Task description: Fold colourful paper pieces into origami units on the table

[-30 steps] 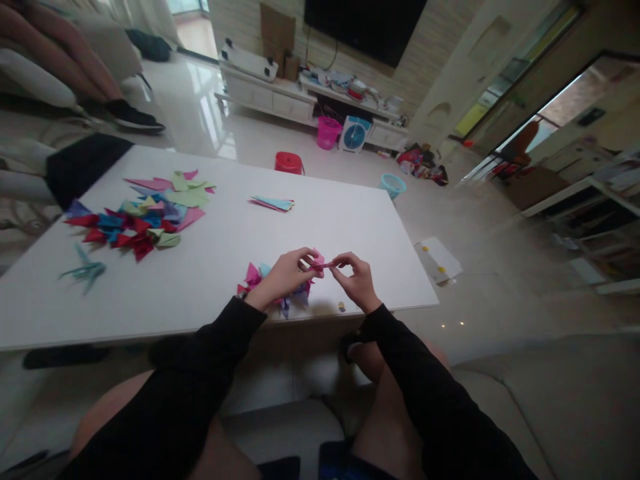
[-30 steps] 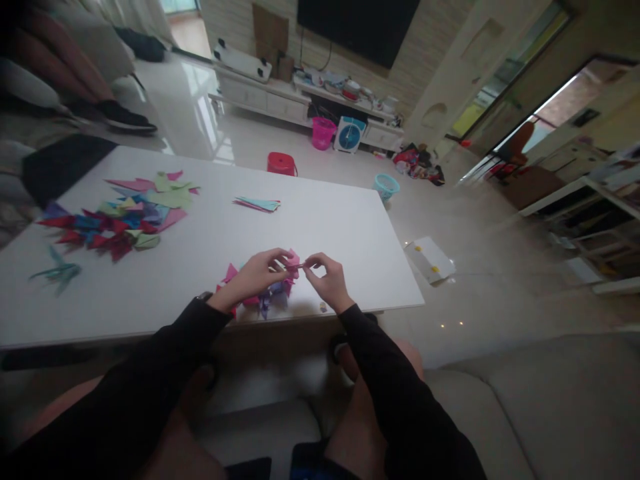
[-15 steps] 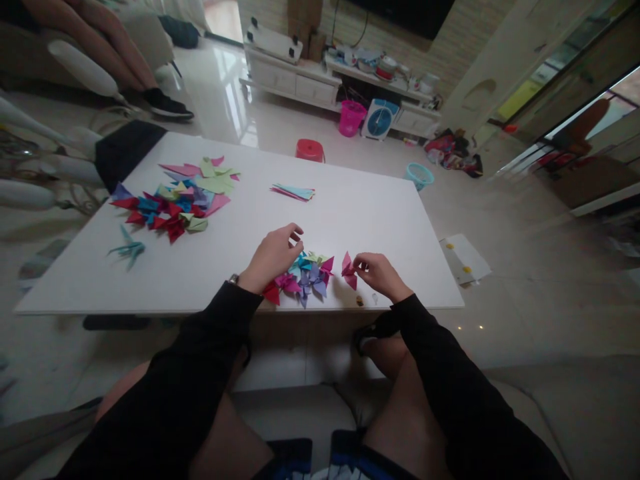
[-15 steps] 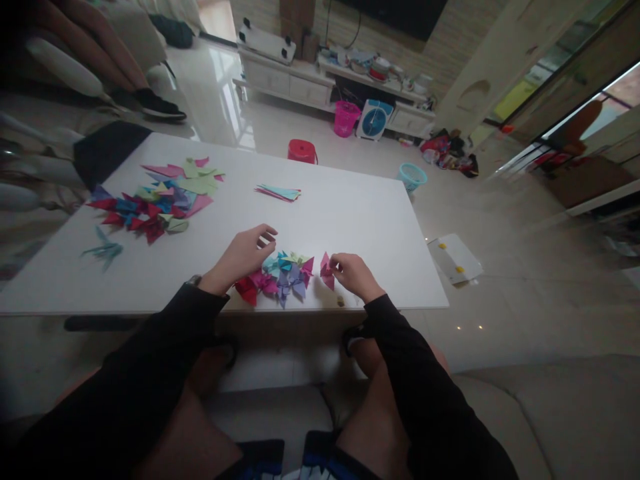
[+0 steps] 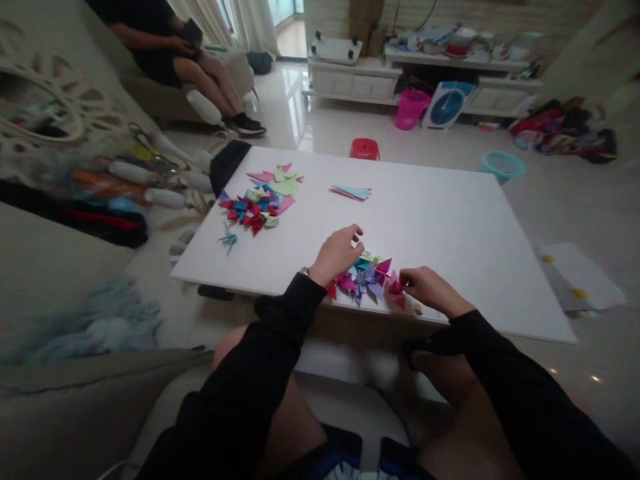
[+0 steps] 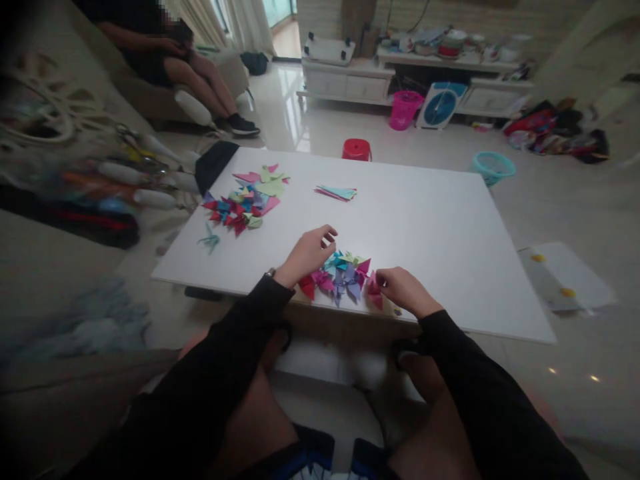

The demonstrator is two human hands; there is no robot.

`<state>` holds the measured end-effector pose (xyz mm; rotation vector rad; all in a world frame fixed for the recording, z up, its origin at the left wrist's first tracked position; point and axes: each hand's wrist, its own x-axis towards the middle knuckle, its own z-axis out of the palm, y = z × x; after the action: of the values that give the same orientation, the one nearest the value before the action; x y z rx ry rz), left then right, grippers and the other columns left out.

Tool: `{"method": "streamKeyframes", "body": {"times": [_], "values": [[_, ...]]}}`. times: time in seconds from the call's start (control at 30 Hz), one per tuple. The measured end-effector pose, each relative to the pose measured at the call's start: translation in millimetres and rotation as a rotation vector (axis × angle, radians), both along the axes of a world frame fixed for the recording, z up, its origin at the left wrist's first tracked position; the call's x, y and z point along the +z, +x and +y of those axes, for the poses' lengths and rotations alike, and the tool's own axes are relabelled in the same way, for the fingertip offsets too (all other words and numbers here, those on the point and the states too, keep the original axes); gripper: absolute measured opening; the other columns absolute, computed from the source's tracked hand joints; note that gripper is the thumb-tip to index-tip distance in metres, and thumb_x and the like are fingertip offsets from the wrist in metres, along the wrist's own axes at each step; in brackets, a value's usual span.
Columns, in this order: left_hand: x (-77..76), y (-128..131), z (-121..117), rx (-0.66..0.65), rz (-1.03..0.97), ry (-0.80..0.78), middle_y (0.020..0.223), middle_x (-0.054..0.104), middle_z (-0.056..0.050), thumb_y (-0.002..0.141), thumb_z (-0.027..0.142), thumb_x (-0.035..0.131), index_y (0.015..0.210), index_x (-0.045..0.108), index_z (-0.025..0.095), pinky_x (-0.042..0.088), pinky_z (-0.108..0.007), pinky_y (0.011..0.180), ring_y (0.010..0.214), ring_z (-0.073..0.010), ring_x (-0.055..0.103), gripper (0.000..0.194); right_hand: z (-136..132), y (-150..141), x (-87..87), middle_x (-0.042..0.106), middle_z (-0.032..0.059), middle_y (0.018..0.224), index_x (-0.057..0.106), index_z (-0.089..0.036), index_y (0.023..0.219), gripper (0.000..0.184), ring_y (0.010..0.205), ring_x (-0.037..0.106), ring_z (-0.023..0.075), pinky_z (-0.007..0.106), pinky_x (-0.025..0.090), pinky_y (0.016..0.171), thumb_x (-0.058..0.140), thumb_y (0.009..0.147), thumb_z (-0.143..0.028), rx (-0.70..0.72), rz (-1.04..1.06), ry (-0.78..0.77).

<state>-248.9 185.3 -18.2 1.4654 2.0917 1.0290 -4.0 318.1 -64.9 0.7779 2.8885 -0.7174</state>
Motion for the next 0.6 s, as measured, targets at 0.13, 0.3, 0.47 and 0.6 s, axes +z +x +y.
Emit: {"method": "streamKeyframes", "body": {"times": [0.13, 0.3, 0.47, 0.6], "values": [[1.1, -0.1, -0.3, 0.012, 0.043, -0.042, 0.107, 0.075, -0.007, 0.09, 0.02, 0.056, 0.115, 0.067, 0.02, 0.053, -0.032, 0.085, 0.09, -0.0196, 0.069, 0.027, 1.6, 1.2, -7.9, 0.074, 0.0039, 0.078, 0.069, -0.022, 0.078, 0.011, 0.069, 0.066, 0.0182, 0.026, 0.04, 0.063, 0.063, 0.08, -0.013, 0.038, -0.035, -0.047], [0.2, -1.3, -1.3, -0.002, 0.061, -0.044, 0.107, 0.075, -0.007, 0.09, 0.022, 0.056, 0.115, 0.066, 0.021, 0.053, -0.033, 0.082, 0.091, -0.0211, 0.069, 0.027, 4.8, 4.4, -11.7, 0.076, 0.0049, 0.085, 0.068, -0.022, 0.086, 0.01, 0.077, 0.07, 0.0207, 0.026, 0.044, 0.067, 0.064, 0.079, -0.016, 0.009, -0.045, -0.073], [-14.9, -25.4, -5.6, 0.064, 0.063, -0.113, 0.11, 0.074, -0.01, 0.09, 0.026, 0.057, 0.119, 0.065, 0.018, 0.053, -0.035, 0.086, 0.096, -0.0235, 0.069, 0.031, 5.0, 2.7, -15.2, 0.073, 0.0049, 0.079, 0.065, -0.021, 0.079, 0.01, 0.072, 0.066, 0.0193, 0.026, 0.04, 0.064, 0.06, 0.08, -0.013, 0.031, -0.079, -0.046], [-35.5, -72.9, -19.8, 0.26, 0.117, -0.284, 0.125, 0.069, -0.018, 0.09, 0.032, 0.058, 0.128, 0.061, 0.013, 0.048, -0.038, 0.103, 0.118, -0.0283, 0.064, 0.043, 4.4, 1.3, -19.3, 0.07, 0.0051, 0.075, 0.064, -0.02, 0.077, 0.011, 0.068, 0.063, 0.0182, 0.026, 0.037, 0.061, 0.057, 0.081, -0.014, 0.039, -0.081, -0.024]]}}
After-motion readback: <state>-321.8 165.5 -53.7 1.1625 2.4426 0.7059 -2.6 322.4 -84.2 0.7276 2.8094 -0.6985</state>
